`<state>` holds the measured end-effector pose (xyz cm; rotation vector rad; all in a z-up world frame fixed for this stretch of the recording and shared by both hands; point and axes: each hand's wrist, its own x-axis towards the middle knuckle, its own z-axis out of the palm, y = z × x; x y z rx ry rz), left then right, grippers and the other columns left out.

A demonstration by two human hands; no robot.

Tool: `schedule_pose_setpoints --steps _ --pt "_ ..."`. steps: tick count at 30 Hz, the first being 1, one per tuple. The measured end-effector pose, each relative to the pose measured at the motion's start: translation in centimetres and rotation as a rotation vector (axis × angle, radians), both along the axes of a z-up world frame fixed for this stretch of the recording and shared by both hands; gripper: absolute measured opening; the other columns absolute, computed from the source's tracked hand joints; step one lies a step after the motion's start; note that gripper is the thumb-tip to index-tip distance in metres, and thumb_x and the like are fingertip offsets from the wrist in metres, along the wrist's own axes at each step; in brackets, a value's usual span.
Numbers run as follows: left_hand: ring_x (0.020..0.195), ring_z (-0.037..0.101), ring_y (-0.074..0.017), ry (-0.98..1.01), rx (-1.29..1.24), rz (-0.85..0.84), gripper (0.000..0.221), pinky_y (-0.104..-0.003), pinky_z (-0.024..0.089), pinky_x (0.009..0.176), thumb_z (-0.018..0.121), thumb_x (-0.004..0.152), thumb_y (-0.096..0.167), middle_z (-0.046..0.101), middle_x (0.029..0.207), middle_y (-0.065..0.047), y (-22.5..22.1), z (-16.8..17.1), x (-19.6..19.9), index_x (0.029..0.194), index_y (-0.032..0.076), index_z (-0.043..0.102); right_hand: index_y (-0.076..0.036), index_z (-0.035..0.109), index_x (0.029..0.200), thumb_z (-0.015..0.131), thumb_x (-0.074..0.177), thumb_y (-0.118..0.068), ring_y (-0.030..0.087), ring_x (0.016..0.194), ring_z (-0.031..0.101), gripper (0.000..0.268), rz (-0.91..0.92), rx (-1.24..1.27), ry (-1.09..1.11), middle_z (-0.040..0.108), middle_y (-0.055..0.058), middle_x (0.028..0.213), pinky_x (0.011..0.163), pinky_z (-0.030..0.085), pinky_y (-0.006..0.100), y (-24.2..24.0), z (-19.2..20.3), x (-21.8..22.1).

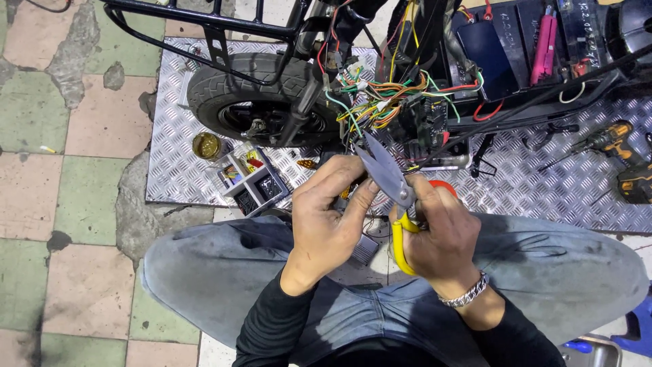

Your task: Preparing and organizing the wiring harness of an electric scooter using scissors to cut and strip wires.

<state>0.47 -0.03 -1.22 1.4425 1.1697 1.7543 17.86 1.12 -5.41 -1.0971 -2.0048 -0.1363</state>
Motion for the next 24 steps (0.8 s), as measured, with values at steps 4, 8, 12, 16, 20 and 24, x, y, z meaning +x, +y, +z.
schedule_pose_setpoints --steps 4,8,12,16,20,24 --pt "0.095 0.076 -0.0343 0.008 0.007 0.009 0.016 -0.046 0.059 0.084 0.073 0.091 0.001 0.074 0.095 -0.018 0.0 0.0 -0.1 0.107 -0.001 0.074 -0.006 0.074 0.120 0.083 0.084 -0.009 0.026 0.064 0.064 0.037 0.019 -0.029 0.000 0.058 0.004 0.073 0.067 0.055 0.036 0.0 -0.4 0.1" --pt "0.095 0.076 -0.0338 0.025 0.008 0.018 0.016 -0.046 0.060 0.083 0.073 0.091 0.001 0.074 0.095 -0.018 0.0 0.2 -0.2 0.107 0.000 0.074 -0.007 0.075 0.120 0.081 0.086 -0.011 0.028 0.070 0.066 0.035 0.008 -0.021 -0.005 0.059 0.005 0.078 0.070 0.055 0.035 0.1 0.1 0.0" --pt "0.090 0.074 -0.0299 0.040 0.010 0.043 0.016 -0.043 0.059 0.081 0.073 0.091 0.001 0.073 0.093 -0.016 -0.3 0.3 -0.4 0.107 0.000 0.074 -0.007 0.075 0.118 0.082 0.083 -0.009 0.030 0.073 0.066 0.036 -0.022 -0.011 -0.031 0.059 0.008 0.082 0.073 0.056 0.038 0.0 1.3 -0.6" --pt "0.089 0.073 -0.0281 0.043 -0.006 0.029 0.014 -0.041 0.058 0.077 0.073 0.091 0.000 0.073 0.092 -0.016 -0.4 -0.2 -0.6 0.105 -0.001 0.074 -0.013 0.078 0.113 0.079 0.082 -0.015 0.026 0.076 0.068 0.031 -0.099 0.042 -0.026 0.062 0.005 0.087 0.077 0.056 0.034 0.2 0.2 -1.0" --pt "0.091 0.072 -0.0242 0.007 -0.025 0.015 0.015 -0.039 0.059 0.079 0.074 0.091 0.000 0.074 0.094 -0.015 -0.4 -0.1 -0.3 0.106 -0.001 0.075 -0.012 0.078 0.106 0.076 0.087 -0.015 0.023 0.069 0.066 0.020 -0.129 0.050 -0.019 0.057 0.002 0.080 0.074 0.056 0.031 0.1 0.3 -1.4" --pt "0.085 0.071 -0.0243 0.004 -0.034 0.008 0.015 -0.038 0.058 0.076 0.074 0.091 -0.001 0.073 0.091 -0.017 -0.4 0.1 0.0 0.106 -0.003 0.074 -0.014 0.077 0.106 0.077 0.084 -0.016 0.020 0.062 0.062 0.022 -0.091 -0.058 0.035 0.050 -0.002 0.070 0.071 0.056 0.029 -0.1 0.3 -1.2"
